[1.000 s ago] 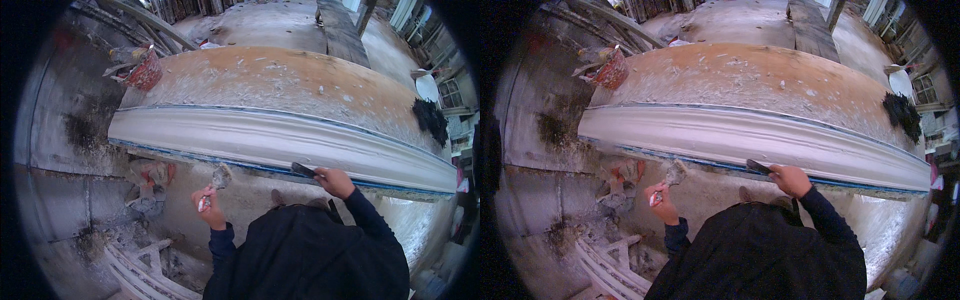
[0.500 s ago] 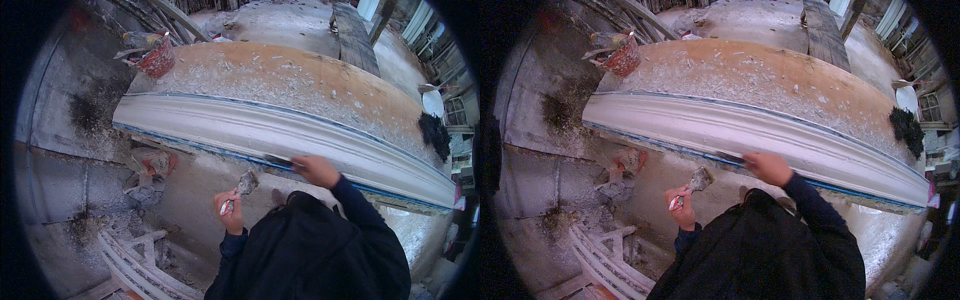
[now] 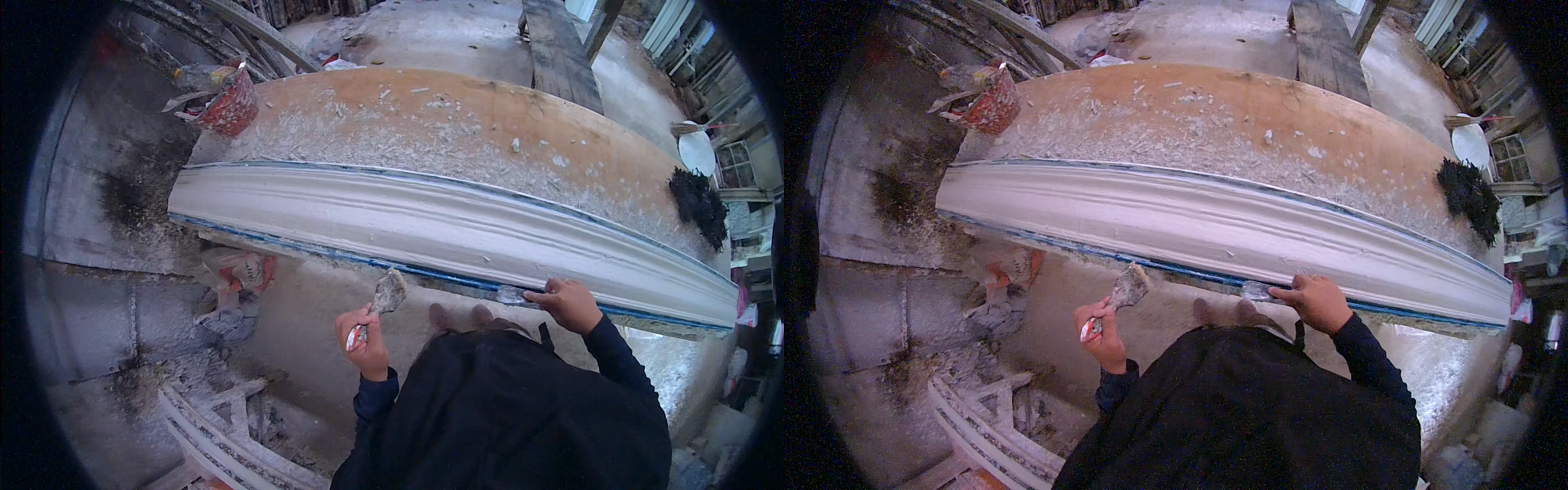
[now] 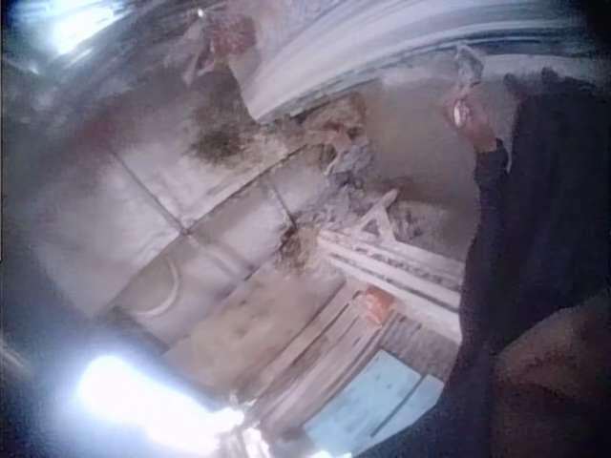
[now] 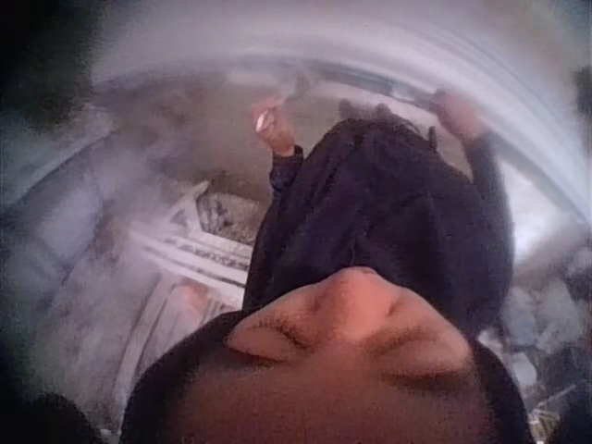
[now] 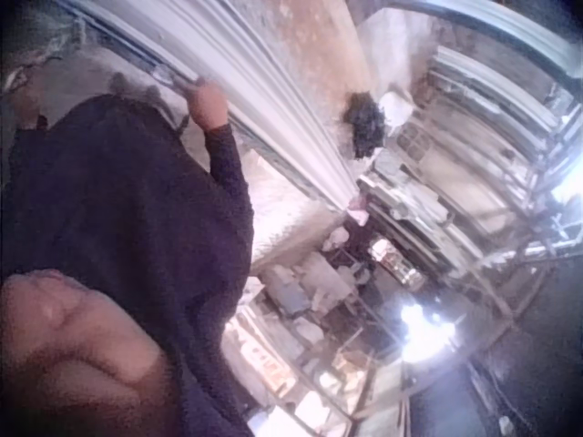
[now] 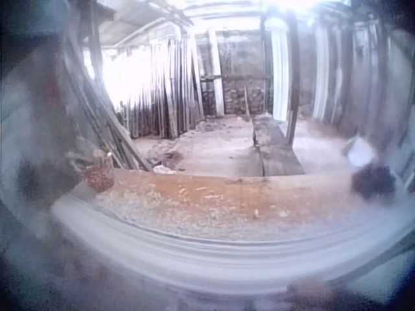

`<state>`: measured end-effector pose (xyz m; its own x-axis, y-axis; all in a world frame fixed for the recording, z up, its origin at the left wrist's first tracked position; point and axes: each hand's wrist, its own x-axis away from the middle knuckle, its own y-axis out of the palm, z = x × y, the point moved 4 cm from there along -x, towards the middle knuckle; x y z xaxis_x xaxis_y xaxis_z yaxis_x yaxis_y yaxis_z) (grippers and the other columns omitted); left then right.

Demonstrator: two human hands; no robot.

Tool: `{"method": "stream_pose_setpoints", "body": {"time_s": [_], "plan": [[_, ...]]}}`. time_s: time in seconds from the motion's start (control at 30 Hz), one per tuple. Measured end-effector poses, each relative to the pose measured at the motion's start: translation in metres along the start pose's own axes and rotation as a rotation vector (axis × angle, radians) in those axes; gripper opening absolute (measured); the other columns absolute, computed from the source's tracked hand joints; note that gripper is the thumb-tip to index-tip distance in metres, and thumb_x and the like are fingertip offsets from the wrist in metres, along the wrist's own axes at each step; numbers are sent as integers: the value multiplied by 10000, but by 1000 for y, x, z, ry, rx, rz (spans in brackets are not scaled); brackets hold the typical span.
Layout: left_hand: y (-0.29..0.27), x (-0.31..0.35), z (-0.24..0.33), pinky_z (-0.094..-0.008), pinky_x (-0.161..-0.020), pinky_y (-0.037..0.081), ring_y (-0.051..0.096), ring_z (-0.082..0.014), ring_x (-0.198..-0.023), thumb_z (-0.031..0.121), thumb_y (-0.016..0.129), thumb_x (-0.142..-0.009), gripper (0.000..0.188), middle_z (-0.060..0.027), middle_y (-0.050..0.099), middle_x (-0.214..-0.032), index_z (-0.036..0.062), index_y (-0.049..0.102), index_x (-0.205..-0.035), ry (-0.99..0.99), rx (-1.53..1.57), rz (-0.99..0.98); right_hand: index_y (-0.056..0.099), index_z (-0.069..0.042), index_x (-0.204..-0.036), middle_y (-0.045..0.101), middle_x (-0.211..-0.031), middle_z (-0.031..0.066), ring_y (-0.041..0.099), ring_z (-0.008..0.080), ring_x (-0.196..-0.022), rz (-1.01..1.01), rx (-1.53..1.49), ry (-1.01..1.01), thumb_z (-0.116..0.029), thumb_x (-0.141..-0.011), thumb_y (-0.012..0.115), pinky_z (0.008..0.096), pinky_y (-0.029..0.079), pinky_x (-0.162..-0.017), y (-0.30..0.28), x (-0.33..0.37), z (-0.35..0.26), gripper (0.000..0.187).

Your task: The person applies a white adhesive along the edge of a long white molding piece using a brush and a scraper. They repeatedly dip the brush into a bucket and spread the adhesive along the molding's groove, then smooth it with the scraper.

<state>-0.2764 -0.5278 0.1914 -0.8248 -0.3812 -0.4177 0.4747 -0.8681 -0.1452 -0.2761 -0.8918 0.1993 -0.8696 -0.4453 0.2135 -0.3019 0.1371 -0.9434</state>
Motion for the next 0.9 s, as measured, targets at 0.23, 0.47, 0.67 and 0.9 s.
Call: {"method": "stream_pose_setpoints", "body": {"time_s": [0.23,0.47,0.67,0.9], "plan": [[-13,18,7,-367,-815,480,573,-241,-880,-10,623,-796,114,-96,506,-887,43,525,-816,-29,-59,72,589,-311,-1174,550,-824,89,590,277,-729,-54,38,-147,-167,-839,549,388,463,-640,1,-52,-27,367],[-25,40,18,-395,-832,518,560,-231,-860,-14,635,-787,118,-102,503,-888,40,533,-816,-39,-136,171,578,-289,-1185,558,-832,117,609,296,-746,-53,-8,-296,-134,-816,540,417,487,-628,10,-112,-63,402],[-5,47,25,-373,-820,503,576,-235,-870,-6,630,-795,103,-96,514,-896,40,540,-814,-88,-61,145,563,-228,-1209,615,-908,157,608,334,-833,-31,-346,-283,-201,-861,532,423,489,-700,-4,-168,-87,351],[102,61,23,-329,-806,460,596,-227,-868,-16,621,-802,98,-86,551,-865,55,560,-832,-324,410,-81,559,-76,-1206,635,-1045,138,610,245,-881,89,-856,-45,-128,-861,568,339,482,-707,-34,-106,-12,348]]}}
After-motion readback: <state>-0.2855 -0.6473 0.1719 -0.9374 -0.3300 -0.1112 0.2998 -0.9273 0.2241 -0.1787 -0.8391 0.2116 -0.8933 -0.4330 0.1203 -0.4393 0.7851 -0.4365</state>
